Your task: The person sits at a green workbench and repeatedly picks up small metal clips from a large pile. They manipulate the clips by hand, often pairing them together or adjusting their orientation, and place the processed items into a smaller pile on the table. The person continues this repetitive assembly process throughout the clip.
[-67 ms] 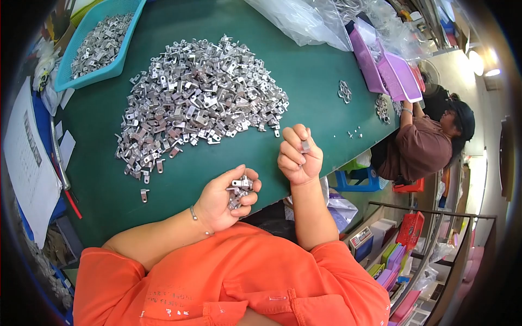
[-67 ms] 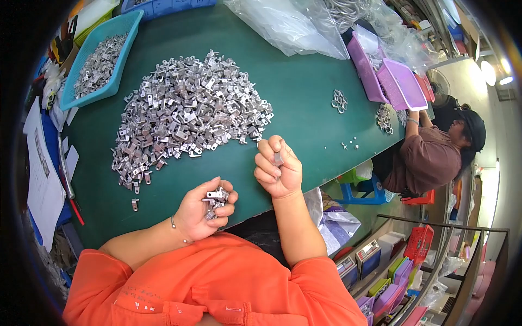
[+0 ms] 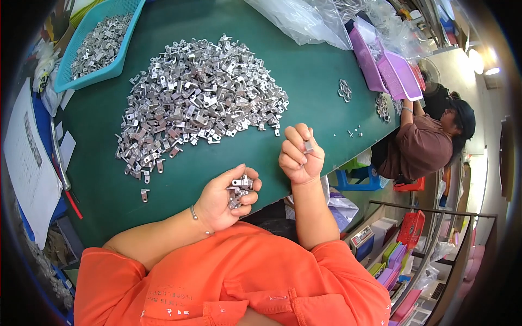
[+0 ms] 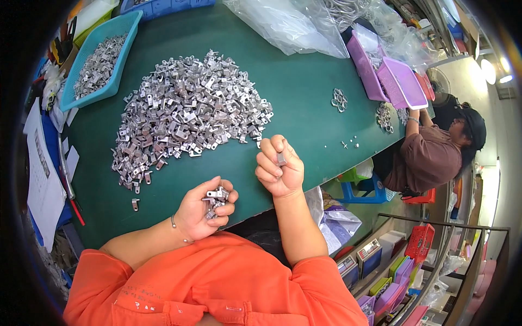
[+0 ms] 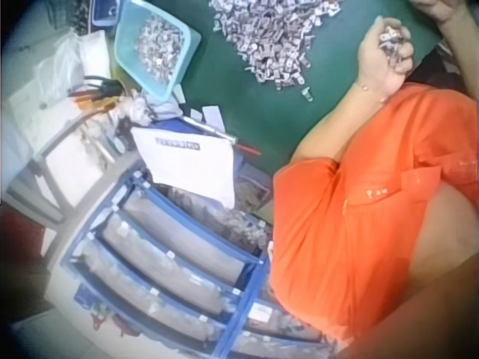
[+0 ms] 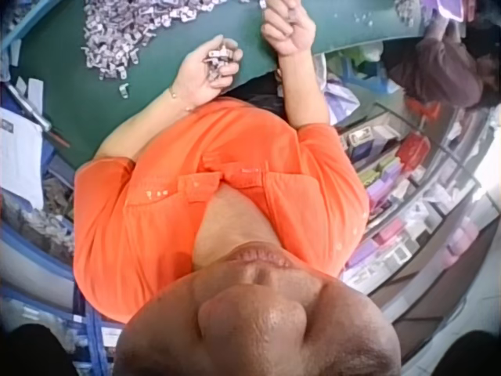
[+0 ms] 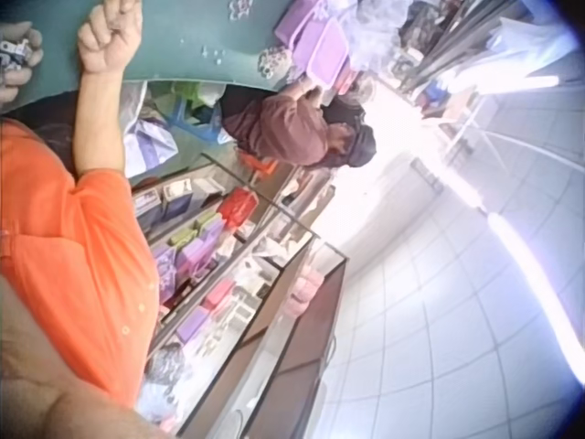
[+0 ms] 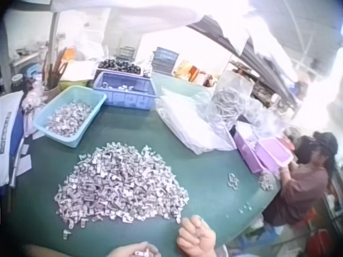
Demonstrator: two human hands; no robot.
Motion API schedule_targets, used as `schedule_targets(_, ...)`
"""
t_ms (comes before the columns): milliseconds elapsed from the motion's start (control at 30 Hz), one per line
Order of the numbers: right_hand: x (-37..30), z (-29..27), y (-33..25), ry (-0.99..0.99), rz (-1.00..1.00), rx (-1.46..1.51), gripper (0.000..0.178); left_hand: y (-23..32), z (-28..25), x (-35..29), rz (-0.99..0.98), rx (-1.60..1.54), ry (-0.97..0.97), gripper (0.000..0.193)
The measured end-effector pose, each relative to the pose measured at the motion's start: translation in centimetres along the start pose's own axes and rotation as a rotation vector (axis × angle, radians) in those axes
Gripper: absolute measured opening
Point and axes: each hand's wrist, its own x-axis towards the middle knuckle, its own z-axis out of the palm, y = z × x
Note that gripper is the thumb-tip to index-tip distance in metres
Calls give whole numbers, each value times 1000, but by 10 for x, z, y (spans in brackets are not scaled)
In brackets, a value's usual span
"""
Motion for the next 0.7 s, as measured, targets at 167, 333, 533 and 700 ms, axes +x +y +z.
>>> schedule_targets(167, -7, 3, -7, 21, -29, -43, 20, -6, 0, 4, -1, -26, -13, 29)
schedule_targets(333, 5, 18, -7, 357, -51, -552, 22, -5, -1, 2, -6, -27, -6, 30)
schedule_targets(533, 35, 10, 31, 512, -391, -2334, 16, -3, -1, 0, -1, -27, -11, 30)
schedule_targets(700, 19, 9, 23, 552, -126, -1448, 12, -3, -1, 0, -11, -19, -11, 31)
